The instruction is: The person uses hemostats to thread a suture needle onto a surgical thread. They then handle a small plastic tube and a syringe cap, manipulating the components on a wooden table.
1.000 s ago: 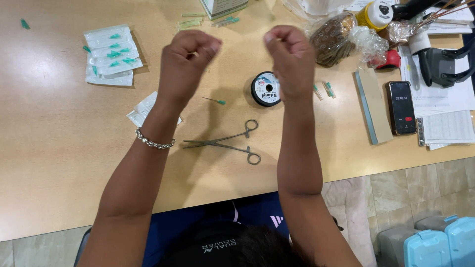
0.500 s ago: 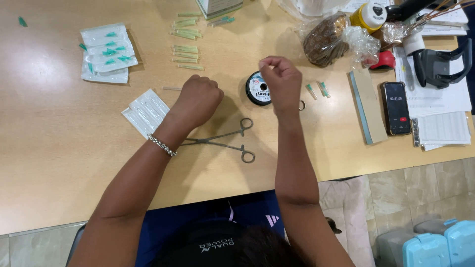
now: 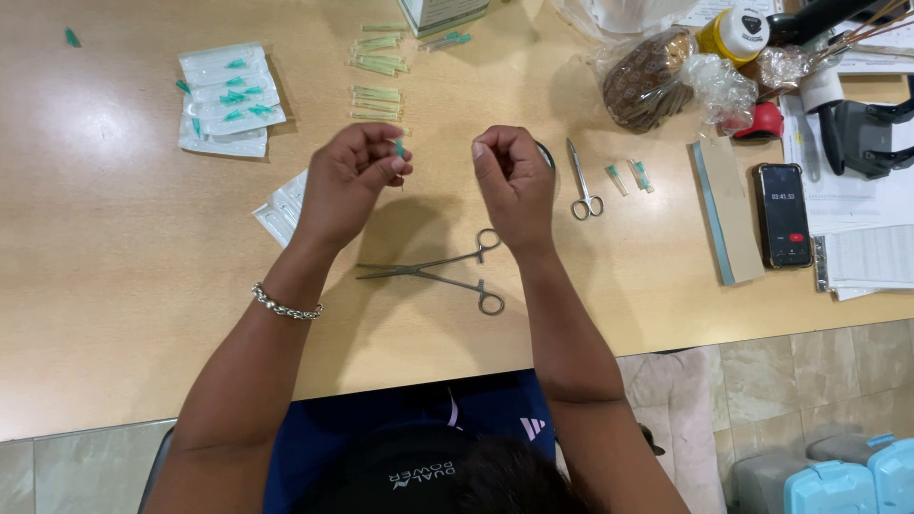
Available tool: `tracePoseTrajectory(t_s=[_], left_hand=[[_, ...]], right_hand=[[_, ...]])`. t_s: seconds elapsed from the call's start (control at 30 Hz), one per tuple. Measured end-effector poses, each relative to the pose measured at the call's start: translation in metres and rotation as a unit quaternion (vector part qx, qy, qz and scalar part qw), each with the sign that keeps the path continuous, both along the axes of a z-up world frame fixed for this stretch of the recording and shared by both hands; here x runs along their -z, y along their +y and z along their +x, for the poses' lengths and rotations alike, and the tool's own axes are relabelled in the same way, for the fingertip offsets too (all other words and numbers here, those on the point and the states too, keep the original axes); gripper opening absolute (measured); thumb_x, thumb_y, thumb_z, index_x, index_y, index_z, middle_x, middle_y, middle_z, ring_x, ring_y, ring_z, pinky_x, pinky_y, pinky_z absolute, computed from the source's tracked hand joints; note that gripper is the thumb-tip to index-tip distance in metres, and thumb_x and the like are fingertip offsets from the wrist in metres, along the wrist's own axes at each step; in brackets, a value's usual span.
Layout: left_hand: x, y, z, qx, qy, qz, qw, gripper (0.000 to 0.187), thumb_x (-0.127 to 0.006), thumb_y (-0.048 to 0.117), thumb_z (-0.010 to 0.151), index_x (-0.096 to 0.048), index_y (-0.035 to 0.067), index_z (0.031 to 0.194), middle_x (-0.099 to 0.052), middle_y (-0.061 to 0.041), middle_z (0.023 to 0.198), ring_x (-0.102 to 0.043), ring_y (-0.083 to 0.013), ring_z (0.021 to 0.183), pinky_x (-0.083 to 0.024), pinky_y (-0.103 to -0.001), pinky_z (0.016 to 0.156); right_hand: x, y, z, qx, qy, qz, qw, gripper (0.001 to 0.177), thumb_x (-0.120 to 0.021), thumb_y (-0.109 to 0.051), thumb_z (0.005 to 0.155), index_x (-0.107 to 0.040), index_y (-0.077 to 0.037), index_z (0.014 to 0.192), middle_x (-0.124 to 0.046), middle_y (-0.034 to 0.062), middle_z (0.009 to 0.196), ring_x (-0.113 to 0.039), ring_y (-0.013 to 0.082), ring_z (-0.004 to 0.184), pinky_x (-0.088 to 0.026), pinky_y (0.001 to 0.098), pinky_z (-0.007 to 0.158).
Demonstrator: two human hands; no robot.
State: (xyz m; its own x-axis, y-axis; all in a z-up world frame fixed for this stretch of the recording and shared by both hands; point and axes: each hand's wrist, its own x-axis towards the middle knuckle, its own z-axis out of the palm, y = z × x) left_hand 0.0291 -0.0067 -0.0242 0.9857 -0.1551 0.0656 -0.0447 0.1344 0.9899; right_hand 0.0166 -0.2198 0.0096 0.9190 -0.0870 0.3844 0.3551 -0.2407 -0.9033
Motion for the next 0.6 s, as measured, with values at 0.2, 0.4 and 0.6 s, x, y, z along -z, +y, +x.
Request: tracePoseTrajectory(t_s=[0.2,0.4,0.6], left_hand=[[-0.012,0.005,-0.006,-0.069,0.125,-0.236,0.961,0.029,-0.065,-0.005,0.098,-0.062,0.0,0.126,-0.072,-0.012,0.102,-0.077,-0.0216,0.095,-0.07,-0.037,0.087],[-0.017,0.005,-0.009,-0.092,0.158,-0.316,0.931,0.026,-0.07,-0.001,0.095,-0.064,0.001,0.12,-0.074,-0.012,0.1,-0.078,-0.0242,0.092,-0.072,-0.043,0.086],[-0.018,0.004,-0.011,-0.099,0.153,-0.32,0.93,0.025,-0.073,0.001,0.094,-0.064,0.002,0.118,-0.075,-0.012,0.099,-0.079,-0.0245,0.092,-0.071,-0.048,0.086]], right_hand=[[0.005,0.022,-0.012,-0.029,0.005,-0.007,1.0,0.005,-0.073,-0.003,0.092,-0.072,-0.003,0.097,-0.028,-0.0064,0.054,-0.037,0.0059,0.049,-0.038,0.0223,0.05],[0.008,0.03,-0.014,-0.02,-0.062,-0.063,0.996,0.01,-0.083,-0.001,0.084,-0.078,-0.006,0.092,-0.025,-0.0046,0.048,-0.034,0.0064,0.045,-0.037,0.0219,0.049],[0.001,0.037,-0.018,-0.012,-0.134,-0.094,0.986,0.013,-0.084,0.004,0.081,-0.078,-0.004,0.09,-0.029,-0.0005,0.048,-0.038,0.0113,0.045,-0.042,0.027,0.05]])
